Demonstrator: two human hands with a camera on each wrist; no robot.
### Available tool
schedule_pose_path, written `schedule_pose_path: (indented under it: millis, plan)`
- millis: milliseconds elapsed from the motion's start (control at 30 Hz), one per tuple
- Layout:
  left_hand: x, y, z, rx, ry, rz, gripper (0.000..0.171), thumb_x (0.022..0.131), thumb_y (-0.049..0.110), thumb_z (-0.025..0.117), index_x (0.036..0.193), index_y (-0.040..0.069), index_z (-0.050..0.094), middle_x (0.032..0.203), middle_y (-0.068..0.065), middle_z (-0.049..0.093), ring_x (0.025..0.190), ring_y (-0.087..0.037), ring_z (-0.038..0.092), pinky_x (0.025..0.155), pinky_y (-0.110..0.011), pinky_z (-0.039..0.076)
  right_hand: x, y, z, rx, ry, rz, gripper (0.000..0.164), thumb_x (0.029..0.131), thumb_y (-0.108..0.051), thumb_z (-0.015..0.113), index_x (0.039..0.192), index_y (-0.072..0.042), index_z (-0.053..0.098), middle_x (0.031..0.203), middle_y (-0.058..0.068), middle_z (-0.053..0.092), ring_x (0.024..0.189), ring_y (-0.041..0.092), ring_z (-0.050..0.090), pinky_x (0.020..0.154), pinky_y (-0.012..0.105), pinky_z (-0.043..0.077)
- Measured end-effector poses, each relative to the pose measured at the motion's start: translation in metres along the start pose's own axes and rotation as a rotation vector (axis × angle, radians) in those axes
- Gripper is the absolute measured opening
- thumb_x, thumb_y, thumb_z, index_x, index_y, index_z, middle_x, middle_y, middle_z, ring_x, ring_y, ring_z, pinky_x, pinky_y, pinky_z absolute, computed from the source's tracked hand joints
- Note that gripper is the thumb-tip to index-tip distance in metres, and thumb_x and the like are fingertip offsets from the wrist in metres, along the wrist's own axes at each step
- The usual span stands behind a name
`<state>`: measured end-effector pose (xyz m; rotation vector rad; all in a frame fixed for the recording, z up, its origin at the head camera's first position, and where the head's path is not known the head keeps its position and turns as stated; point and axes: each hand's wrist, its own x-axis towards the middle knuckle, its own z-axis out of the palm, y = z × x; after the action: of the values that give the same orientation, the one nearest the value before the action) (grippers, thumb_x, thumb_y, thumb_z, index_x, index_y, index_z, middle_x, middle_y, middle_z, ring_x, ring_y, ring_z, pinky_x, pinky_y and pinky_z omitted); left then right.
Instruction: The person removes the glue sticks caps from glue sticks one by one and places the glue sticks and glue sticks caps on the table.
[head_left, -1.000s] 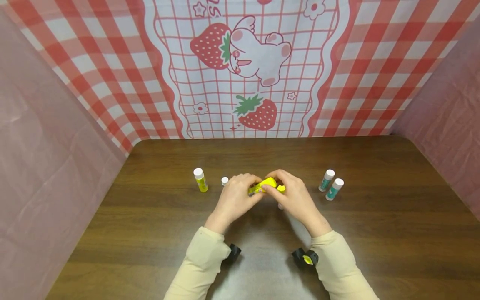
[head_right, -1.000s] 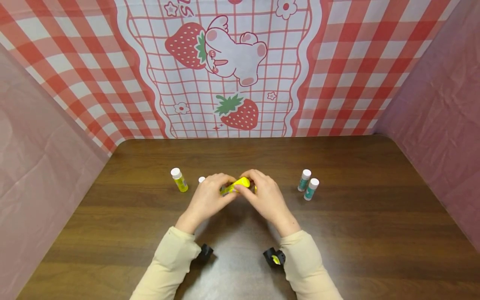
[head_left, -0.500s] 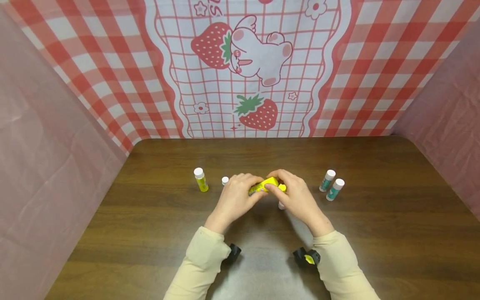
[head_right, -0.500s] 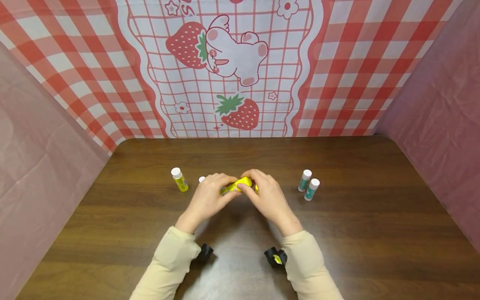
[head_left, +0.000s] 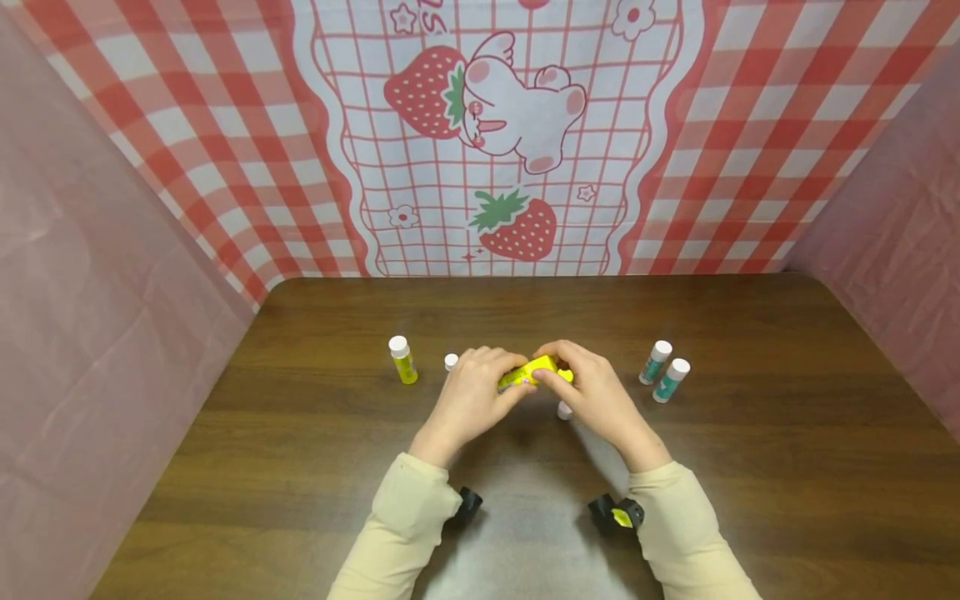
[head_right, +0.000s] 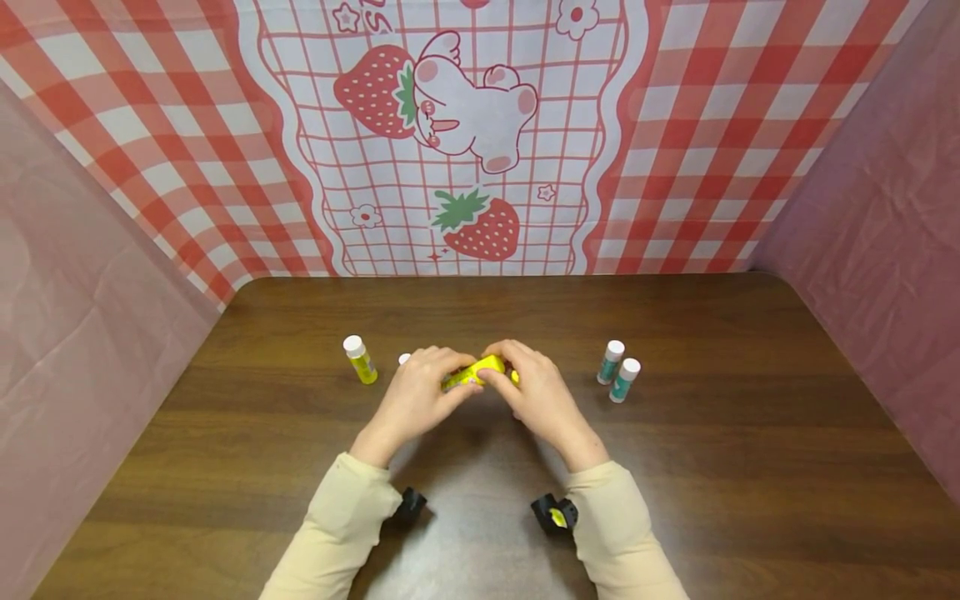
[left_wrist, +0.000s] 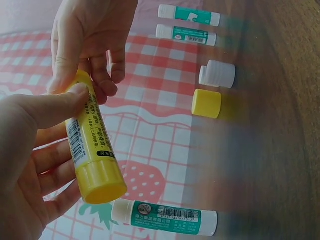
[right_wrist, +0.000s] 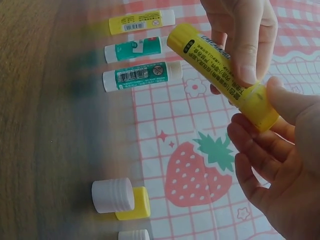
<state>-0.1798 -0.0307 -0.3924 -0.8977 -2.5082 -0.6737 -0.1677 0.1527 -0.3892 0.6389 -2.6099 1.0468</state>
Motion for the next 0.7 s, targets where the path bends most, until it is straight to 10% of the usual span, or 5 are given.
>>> schedule_pose_path:
  millis: [700]
  plan:
    - [0.0001, -0.0013, -0.0060, -0.014, 0.006, 0.022, 0.029, 0.078, 0.035, 0.070, 0.099, 0.015, 0.068, 0.090, 0.005, 0.067, 0.081, -0.011, 0.058, 0.075, -0.029, 0.043, -0.0004, 0.0018, -0.0032, 0.073, 0.002, -0.043, 0.027, 0.081, -0.022, 0.067, 0.104, -0.011, 0.059, 0.093, -0.003, 0.061, 0.077, 0.011, 0.053, 0.067, 0.035, 0.049]
